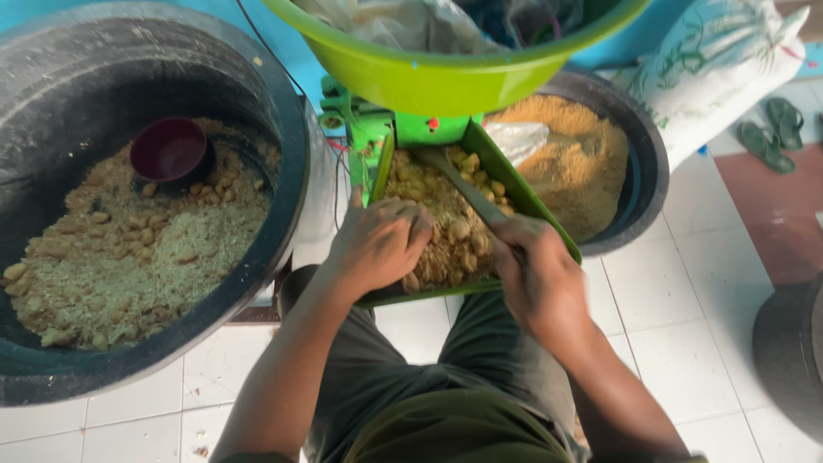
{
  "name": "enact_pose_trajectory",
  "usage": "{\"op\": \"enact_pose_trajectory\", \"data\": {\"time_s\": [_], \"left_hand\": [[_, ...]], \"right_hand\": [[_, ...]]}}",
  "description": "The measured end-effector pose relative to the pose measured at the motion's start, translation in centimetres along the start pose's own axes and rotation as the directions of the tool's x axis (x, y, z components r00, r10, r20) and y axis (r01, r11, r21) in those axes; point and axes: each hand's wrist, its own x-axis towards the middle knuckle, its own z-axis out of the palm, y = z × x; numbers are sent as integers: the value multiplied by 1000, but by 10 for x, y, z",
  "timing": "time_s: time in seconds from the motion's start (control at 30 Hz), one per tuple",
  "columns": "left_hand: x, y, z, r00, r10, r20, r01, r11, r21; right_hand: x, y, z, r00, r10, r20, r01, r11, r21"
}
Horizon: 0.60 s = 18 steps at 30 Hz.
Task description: The person sits on the floor and feeds whole roasted peanuts from a green tray into a green grinding machine, using a wooden spatula to push nuts under the rollers. Ground peanut powder collects in a large black basin, and the person scoops the powder with a small bowl and pours it back into the basin.
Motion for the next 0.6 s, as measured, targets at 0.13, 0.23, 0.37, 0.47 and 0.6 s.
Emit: {"op": "enact_pose_trajectory", "data": {"time_s": [0.13, 0.23, 0.37, 0.47, 0.6], "left_hand": [[1, -2, 0, 997, 10, 74, -9, 1000, -20], [2, -1, 1, 996, -52, 75, 57, 996, -69], [1, 0, 2, 999, 22, -39, -24, 998, -58], [1, -1, 1, 1000, 2, 9, -1, 998, -56], [1, -1, 1, 1000, -6, 25, 8, 997, -76]], "right_hand": [[-10, -6, -8, 992, 123, -17, -121, 986, 113], [-10, 1, 5, 997, 70, 14, -70, 997, 22], [-8, 11, 10, 999, 39, -31, -40, 999, -32], [-19, 6, -26, 991, 119, -63, -118, 993, 29], [-15, 1, -45, 986, 148, -72, -140, 984, 108]]}}
